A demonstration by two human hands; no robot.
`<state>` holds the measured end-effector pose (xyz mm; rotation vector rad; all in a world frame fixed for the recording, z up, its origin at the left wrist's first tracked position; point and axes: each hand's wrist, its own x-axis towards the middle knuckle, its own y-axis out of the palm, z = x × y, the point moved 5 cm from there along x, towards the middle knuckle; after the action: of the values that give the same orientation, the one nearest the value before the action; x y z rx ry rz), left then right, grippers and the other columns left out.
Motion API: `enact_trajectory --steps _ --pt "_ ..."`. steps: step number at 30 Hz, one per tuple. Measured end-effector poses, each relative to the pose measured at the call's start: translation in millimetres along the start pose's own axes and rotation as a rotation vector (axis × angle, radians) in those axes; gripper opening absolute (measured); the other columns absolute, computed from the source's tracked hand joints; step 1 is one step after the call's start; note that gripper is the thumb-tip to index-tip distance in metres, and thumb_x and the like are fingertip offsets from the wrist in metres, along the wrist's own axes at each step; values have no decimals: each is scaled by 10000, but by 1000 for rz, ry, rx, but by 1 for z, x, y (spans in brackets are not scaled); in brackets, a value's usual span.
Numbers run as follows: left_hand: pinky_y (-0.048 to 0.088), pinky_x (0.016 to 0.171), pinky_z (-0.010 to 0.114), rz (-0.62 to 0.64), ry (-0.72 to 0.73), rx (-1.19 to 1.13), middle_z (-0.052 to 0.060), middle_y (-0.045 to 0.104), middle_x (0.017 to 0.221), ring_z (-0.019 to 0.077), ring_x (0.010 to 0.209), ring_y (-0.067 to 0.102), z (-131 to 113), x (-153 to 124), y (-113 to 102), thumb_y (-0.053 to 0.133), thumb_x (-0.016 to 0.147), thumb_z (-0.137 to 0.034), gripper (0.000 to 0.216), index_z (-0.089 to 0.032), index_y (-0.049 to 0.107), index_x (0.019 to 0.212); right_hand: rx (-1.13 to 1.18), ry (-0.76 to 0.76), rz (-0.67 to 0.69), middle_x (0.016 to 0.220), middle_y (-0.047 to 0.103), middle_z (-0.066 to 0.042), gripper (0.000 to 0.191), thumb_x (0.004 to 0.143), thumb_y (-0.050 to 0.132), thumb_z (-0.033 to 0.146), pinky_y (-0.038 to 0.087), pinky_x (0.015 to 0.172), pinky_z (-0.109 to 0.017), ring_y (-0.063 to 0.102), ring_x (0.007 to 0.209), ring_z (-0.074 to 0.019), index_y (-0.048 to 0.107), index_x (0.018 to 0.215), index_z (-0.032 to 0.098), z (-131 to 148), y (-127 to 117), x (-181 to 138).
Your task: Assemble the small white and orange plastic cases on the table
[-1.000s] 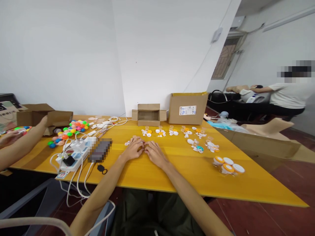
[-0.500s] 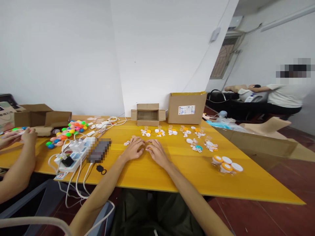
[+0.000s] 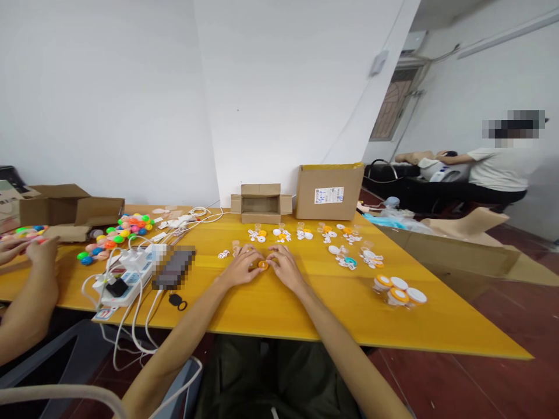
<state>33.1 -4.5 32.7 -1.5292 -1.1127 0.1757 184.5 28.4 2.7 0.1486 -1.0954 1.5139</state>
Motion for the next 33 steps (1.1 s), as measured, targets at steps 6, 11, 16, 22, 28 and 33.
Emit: enact_trajectory --steps 6,11,16,22,28,33 --pt "435 1008 409 -5 -3 -44 60 672 1108 243 1157 539 2 2 3 589 933 -321 162 -267 676 1058 -5 -5 57 1082 660 -59 201 820 628 57 502 936 -400 605 1065 -225 662 741 239 0 4 0" --pt "442 1005 393 -21 -11 -56 55 654 1103 230 1130 553 2 1 1 604 924 -307 129 -261 672 1024 1 -18 84 1082 665 -56 191 825 640 67 504 935 -400 605 1065 -224 670 754 242 0 6 -1" --pt "439 1007 384 -1 -19 -60 45 655 1078 223 1120 555 0 1 1 610 912 -270 118 -258 660 1018 -3 -22 96 1077 661 -60 174 832 643 83 497 947 -406 602 1068 -224 680 763 239 -1 8 -1" --pt "438 1009 403 13 -18 -59 49 661 1093 234 1126 548 2 1 2 602 915 -276 102 -256 658 998 -16 3 114 1059 662 -61 178 828 644 76 493 958 -417 612 1054 -227 693 770 238 -2 9 -1" --pt "426 1013 423 21 -25 -70 56 669 1108 244 1130 538 5 0 4 600 924 -320 142 -265 676 1029 -24 4 102 1062 663 -66 173 823 649 82 492 958 -421 618 1042 -230 708 779 239 0 8 -2" --pt "419 1007 410 29 -10 -70 51 684 1073 238 1128 533 6 0 6 583 936 -326 136 -257 679 1003 -17 1 103 1042 667 -65 204 822 621 61 501 938 -399 621 1031 -221 707 760 235 2 6 -1"
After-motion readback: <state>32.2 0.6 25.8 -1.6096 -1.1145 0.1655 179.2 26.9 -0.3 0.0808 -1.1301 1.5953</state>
